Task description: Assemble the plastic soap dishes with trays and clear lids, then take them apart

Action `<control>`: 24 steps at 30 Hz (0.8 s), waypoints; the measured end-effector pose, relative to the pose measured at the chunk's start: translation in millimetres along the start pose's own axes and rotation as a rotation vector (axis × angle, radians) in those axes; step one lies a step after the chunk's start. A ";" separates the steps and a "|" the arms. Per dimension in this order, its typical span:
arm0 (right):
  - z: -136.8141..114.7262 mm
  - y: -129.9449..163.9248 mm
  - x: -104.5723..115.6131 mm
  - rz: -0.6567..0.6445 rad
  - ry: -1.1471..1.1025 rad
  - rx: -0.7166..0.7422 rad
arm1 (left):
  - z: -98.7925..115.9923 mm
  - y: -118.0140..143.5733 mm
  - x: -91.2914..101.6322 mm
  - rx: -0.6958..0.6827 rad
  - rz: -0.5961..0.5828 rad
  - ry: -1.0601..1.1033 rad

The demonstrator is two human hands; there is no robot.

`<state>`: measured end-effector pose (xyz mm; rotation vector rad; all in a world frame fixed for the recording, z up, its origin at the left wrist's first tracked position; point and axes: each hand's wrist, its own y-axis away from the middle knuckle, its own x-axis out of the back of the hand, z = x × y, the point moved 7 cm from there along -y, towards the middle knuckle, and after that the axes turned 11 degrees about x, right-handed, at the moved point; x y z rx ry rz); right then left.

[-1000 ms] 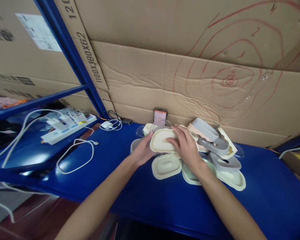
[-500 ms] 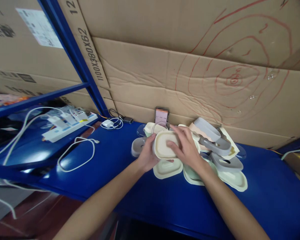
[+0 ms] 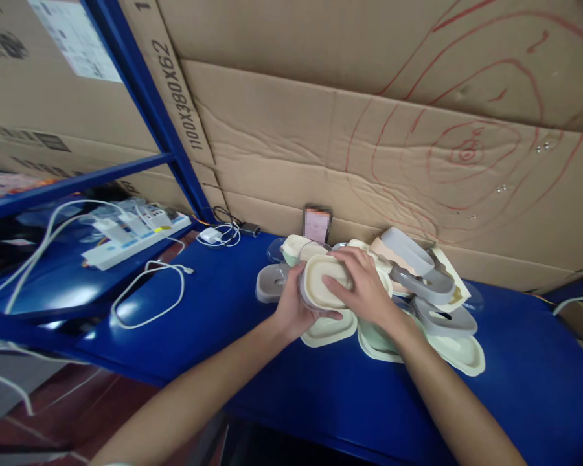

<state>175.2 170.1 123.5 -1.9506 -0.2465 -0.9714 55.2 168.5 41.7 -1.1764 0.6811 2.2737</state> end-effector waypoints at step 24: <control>18.5 0.6 3.3 0.072 -0.114 -0.147 | -47.4 -3.2 -1.5 0.086 -0.131 0.015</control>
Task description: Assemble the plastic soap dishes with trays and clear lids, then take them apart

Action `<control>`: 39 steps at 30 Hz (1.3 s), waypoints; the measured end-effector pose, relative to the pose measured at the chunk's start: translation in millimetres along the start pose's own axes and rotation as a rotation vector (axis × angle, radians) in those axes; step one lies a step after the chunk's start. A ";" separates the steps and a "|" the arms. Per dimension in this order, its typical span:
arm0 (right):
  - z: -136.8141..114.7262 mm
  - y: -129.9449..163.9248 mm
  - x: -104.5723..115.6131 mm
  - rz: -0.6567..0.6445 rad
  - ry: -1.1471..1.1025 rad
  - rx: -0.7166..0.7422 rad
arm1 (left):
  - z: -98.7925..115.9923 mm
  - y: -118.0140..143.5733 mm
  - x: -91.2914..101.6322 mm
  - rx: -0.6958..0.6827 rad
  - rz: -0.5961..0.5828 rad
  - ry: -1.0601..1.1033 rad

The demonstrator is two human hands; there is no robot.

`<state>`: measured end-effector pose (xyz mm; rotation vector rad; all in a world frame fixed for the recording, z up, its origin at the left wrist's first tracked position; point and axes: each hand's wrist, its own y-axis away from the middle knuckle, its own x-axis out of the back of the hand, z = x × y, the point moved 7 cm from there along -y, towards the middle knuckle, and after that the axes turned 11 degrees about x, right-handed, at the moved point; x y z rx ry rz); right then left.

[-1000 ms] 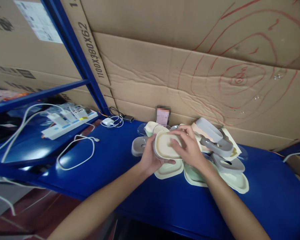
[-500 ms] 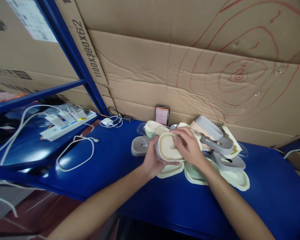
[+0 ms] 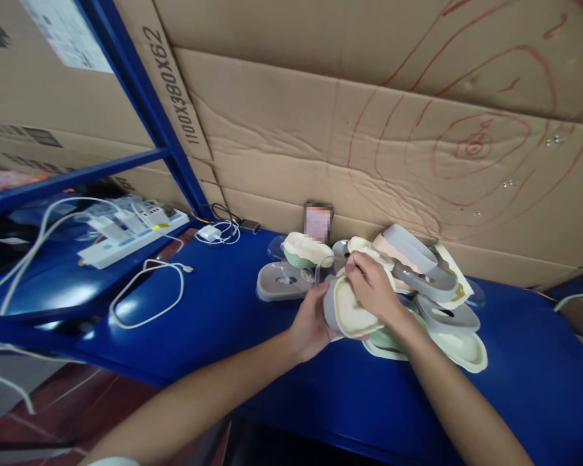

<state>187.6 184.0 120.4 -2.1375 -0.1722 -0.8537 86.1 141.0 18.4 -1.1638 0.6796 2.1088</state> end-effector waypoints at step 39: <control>10.8 7.2 22.5 0.269 0.173 -0.224 | 62.8 17.8 -15.3 -0.351 0.091 -0.215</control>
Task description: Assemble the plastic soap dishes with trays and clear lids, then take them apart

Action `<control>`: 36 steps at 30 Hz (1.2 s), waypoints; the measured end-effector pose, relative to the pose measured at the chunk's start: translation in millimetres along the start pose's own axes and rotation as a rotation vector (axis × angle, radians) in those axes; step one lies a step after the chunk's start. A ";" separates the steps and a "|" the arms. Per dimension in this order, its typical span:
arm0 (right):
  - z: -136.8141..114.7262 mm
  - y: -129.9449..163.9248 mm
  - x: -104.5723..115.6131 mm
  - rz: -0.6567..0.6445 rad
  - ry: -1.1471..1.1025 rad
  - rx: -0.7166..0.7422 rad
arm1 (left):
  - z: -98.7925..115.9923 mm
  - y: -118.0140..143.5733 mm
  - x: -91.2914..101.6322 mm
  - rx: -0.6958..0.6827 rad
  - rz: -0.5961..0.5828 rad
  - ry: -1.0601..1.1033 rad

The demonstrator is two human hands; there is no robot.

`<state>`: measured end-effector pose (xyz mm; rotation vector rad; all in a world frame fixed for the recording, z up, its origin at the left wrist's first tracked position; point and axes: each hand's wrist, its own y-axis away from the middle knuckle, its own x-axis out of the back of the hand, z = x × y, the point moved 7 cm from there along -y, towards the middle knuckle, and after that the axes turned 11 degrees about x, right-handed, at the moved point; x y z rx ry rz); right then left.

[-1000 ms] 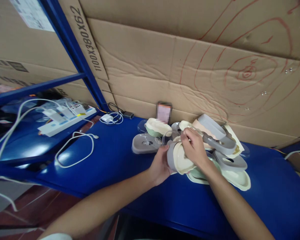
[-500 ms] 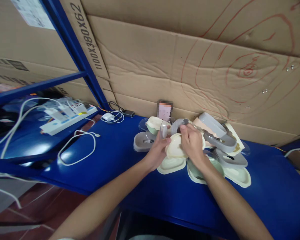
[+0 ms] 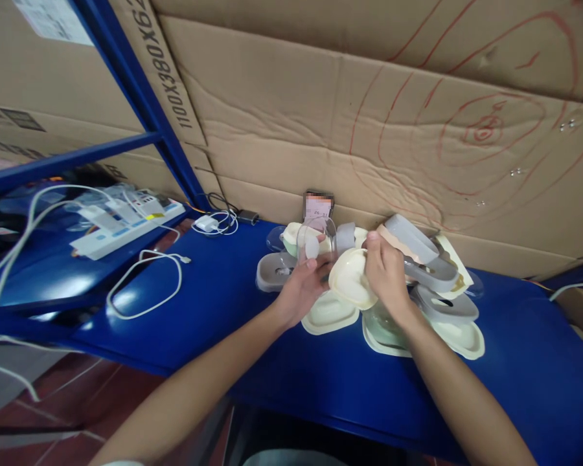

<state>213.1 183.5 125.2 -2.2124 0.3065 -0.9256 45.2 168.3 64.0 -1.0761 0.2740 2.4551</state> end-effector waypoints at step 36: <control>-19.7 29.0 -48.3 -0.730 0.382 0.422 | 106.3 -7.4 102.6 -0.101 0.746 -1.699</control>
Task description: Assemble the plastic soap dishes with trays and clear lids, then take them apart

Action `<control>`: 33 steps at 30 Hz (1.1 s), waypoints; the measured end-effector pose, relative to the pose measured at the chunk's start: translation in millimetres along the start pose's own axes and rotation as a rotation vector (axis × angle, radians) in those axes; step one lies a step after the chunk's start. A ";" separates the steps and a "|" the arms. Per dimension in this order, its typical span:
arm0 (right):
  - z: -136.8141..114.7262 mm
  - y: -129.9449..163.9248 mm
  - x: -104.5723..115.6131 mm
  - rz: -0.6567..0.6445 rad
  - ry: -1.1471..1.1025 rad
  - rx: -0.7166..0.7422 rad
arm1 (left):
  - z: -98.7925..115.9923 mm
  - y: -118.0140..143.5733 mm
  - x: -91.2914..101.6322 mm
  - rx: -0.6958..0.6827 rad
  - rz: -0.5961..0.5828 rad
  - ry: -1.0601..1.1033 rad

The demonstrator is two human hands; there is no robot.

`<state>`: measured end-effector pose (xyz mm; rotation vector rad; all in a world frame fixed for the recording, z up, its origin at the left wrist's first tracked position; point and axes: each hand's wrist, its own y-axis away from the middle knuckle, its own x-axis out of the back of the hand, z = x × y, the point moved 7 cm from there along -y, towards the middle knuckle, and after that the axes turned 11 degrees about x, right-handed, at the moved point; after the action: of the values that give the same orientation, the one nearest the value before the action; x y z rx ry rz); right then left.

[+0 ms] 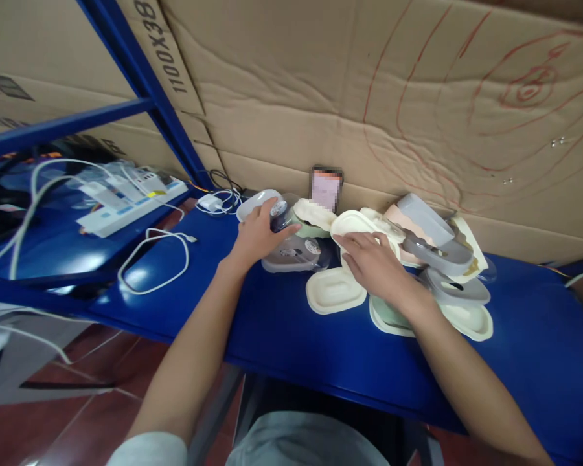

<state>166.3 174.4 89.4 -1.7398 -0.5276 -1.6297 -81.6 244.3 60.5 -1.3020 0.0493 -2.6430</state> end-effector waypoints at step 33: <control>-58.1 185.6 -2.1 0.513 -0.982 -0.483 | -76.9 153.7 46.3 -0.258 0.224 -0.243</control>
<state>255.6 6.7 48.1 -2.7217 -0.0609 -0.4795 -145.3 80.6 31.9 -1.5843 0.4849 -2.3316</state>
